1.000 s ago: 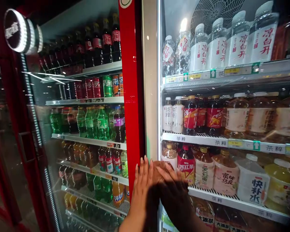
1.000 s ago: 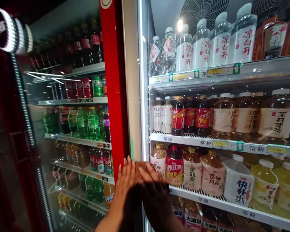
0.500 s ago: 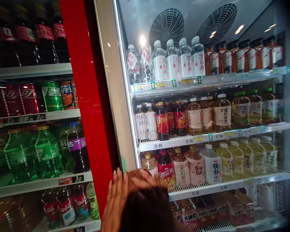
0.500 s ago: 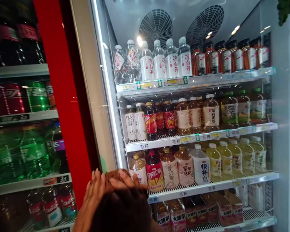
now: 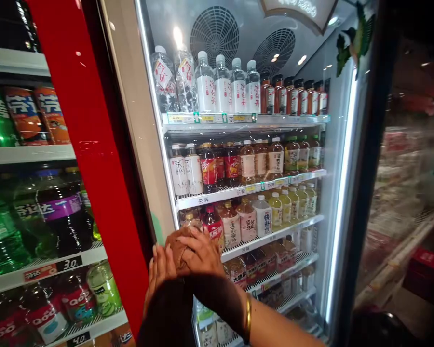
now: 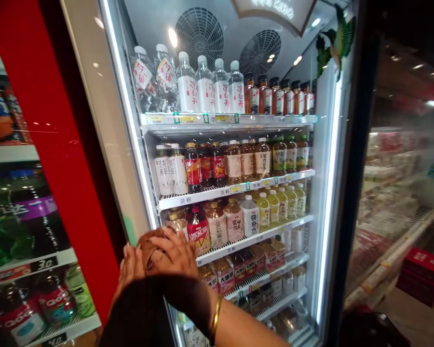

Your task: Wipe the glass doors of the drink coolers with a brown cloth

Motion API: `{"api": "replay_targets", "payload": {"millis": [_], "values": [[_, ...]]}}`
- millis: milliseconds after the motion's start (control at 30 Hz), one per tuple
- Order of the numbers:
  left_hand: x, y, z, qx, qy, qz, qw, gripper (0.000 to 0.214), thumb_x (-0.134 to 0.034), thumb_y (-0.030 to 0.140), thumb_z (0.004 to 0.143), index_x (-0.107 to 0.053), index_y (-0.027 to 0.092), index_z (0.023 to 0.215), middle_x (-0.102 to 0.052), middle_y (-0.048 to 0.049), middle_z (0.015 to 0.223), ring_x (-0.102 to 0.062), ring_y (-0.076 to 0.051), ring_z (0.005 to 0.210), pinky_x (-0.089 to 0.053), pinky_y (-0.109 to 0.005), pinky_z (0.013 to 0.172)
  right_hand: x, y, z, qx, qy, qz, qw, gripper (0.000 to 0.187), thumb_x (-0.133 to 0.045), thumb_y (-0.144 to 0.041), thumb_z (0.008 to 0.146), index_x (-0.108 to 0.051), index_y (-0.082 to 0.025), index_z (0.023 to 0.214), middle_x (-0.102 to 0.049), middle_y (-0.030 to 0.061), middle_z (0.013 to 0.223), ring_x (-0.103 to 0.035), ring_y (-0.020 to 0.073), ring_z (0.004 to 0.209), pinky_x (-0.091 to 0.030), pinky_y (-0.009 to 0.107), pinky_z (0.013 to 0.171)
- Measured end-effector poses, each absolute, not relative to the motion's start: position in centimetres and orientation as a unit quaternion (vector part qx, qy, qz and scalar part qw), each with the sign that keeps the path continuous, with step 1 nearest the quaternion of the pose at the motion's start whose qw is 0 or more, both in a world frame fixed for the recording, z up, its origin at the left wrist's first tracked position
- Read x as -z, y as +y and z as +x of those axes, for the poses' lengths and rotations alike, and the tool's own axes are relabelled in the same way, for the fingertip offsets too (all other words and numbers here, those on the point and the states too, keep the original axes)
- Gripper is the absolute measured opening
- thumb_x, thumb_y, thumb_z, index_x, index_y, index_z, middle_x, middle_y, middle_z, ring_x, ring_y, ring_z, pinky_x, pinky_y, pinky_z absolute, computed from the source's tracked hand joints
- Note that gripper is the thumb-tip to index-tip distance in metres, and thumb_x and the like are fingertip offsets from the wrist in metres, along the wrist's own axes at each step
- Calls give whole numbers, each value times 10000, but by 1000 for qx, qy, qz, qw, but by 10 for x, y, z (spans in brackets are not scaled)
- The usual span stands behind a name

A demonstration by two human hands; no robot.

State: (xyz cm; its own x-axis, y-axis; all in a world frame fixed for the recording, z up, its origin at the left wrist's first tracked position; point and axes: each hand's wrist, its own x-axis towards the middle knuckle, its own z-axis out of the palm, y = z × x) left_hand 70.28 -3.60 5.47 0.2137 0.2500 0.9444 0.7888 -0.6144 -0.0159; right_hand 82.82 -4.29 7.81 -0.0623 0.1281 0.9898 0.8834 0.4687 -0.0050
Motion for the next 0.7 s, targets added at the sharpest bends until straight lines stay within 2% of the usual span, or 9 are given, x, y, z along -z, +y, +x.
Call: {"api": "replay_targets", "payload": {"millis": [100, 167, 300, 400, 500, 600, 700], "values": [[-14, -33, 706, 538, -365, -708, 276, 935, -500, 60, 911, 20, 226, 1671, -37, -167, 1732, -140, -399, 1589, -343, -689, 1226, -26, -46, 825, 329, -648, -386, 568, 162, -594, -314, 987, -700, -308, 1109, -756, -36, 1215, -538, 149, 1420, -387, 363, 1270], [-12, -32, 703, 535, -350, -726, 253, 963, -540, 80, 905, 26, 228, 1671, 2, -160, 1736, -135, -406, 1586, -352, -680, 1223, -21, -45, 825, 343, -642, -381, 571, 185, -571, -354, 999, -700, -308, 1124, -757, -36, 1212, -537, 146, 1415, -373, 349, 1274], [-66, -33, 690, 528, -329, -758, 196, 916, -558, 223, 929, -29, 175, 1676, -35, -162, 1745, -199, -388, 1586, -376, -594, 1231, -85, -43, 831, 367, -690, -370, 503, 305, -585, -377, 964, -675, -243, 1223, -664, 38, 1408, -384, 202, 1532, -371, 416, 1272], [-108, -31, 683, 519, -331, -774, 148, 914, -551, 290, 941, -16, 201, 1677, -117, -140, 1746, -197, -357, 1593, -303, -564, 1270, -134, -47, 834, 315, -720, -408, 465, 328, -602, -257, 942, -647, -249, 1266, -571, 27, 1523, -284, 189, 1580, -266, 454, 1329], [-120, -32, 681, 511, -326, -781, 148, 927, -546, 284, 936, 7, 202, 1675, -93, -147, 1749, -169, -350, 1601, -272, -564, 1275, -132, -53, 833, 316, -721, -397, 472, 350, -604, -232, 946, -627, -246, 1294, -579, 28, 1514, -290, 173, 1576, -268, 435, 1330], [-115, -37, 683, 494, -336, -783, 175, 914, -528, 259, 946, 26, 228, 1673, -34, -151, 1750, -179, -354, 1595, -364, -568, 1225, -108, -54, 834, 341, -708, -353, 509, 324, -540, -183, 963, -630, -238, 1269, -642, 36, 1436, -356, 175, 1546, -352, 420, 1287], [-132, -38, 689, 488, -365, -765, 210, 869, -475, 189, 962, 22, 242, 1672, -58, -156, 1747, -180, -345, 1594, -410, -568, 1200, -124, -41, 837, 358, -698, -310, 537, 365, -471, -169, 979, -614, -230, 1310, -672, 48, 1386, -424, 197, 1503, -370, 452, 1271]]}}
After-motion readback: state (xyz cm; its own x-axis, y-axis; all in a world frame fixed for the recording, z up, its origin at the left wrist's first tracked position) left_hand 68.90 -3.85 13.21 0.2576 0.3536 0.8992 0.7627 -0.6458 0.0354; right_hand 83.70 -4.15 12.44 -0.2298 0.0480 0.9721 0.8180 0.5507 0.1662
